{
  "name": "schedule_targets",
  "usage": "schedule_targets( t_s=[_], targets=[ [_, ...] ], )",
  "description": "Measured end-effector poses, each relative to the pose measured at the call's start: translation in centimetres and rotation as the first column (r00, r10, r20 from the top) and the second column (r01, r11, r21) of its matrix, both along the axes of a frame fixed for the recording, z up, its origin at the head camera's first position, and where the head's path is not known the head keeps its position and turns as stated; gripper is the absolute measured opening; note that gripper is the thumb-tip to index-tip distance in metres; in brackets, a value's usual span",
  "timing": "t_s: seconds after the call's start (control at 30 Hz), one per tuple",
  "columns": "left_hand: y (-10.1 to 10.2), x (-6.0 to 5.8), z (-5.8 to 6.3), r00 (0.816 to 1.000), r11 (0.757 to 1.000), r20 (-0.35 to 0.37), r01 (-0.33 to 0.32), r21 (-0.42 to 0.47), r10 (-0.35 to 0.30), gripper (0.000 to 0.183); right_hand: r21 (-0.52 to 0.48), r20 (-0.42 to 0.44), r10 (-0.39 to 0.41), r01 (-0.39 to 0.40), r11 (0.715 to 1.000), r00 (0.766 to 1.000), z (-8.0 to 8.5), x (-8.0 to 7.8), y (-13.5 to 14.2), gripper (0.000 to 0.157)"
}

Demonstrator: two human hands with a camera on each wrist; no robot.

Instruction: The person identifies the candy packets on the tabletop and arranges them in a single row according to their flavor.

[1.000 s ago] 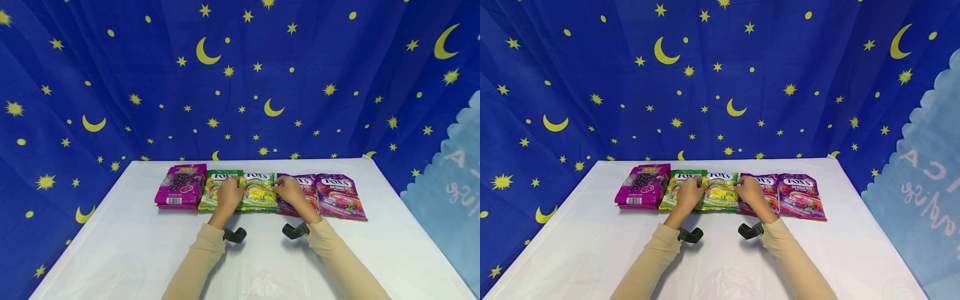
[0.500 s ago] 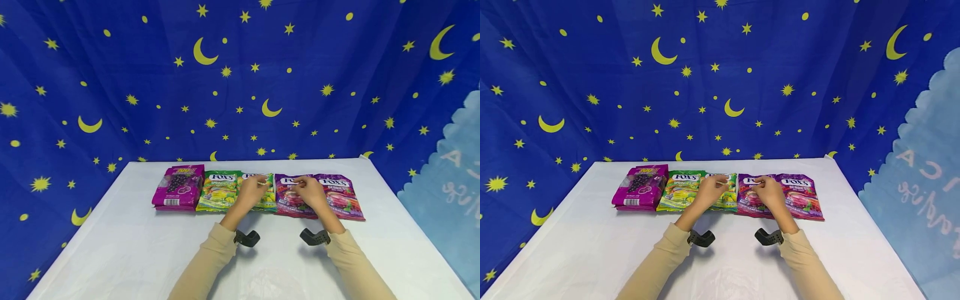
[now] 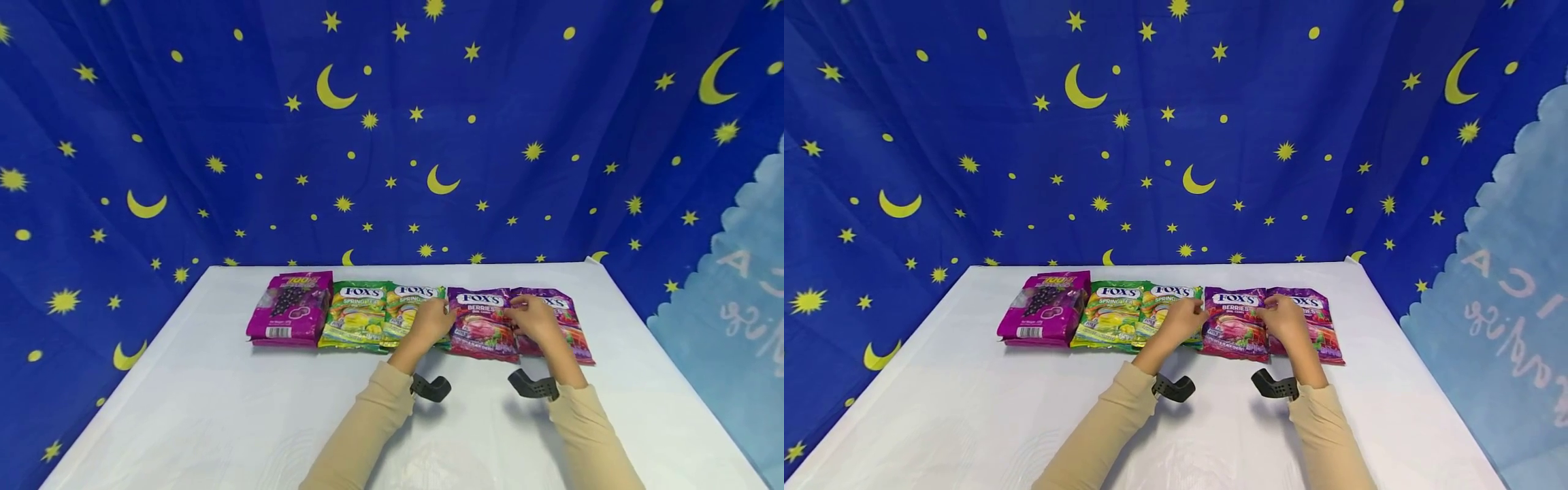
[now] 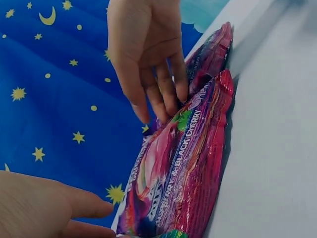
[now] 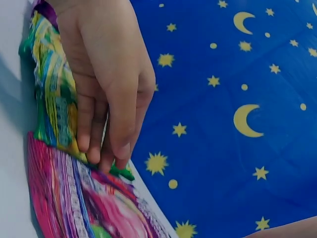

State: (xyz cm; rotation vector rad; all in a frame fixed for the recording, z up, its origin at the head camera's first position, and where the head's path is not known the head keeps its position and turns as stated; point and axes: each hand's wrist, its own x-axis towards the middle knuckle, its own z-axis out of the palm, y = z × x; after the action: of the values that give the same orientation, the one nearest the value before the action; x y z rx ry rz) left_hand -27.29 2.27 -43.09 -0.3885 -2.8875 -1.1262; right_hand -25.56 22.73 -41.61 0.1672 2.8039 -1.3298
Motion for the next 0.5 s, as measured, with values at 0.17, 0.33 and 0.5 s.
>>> schedule_targets(
  t_s=[0.17,0.33,0.5],
  targets=[
    [0.5,0.0,-0.6,1.0,0.998,-0.005,0.015,-0.065,-0.015,0.046,0.008,0.033,0.02,-0.02,1.0,0.999,-0.7,0.0,0.5,0.037],
    [1.1,-0.1,-0.5,1.0,0.992,0.009,0.014,-0.127,-0.013,0.047,0.008,0.044,0.025,-0.025,1.0,0.999,-1.3,-0.3,0.7,0.036],
    [1.3,-0.5,-0.7,1.0,0.988,0.003,0.002,-0.154,-0.001,0.043,0.015,0.03,0.023,-0.024,1.0,0.999,-1.4,-0.6,0.8,0.036]
  ],
)
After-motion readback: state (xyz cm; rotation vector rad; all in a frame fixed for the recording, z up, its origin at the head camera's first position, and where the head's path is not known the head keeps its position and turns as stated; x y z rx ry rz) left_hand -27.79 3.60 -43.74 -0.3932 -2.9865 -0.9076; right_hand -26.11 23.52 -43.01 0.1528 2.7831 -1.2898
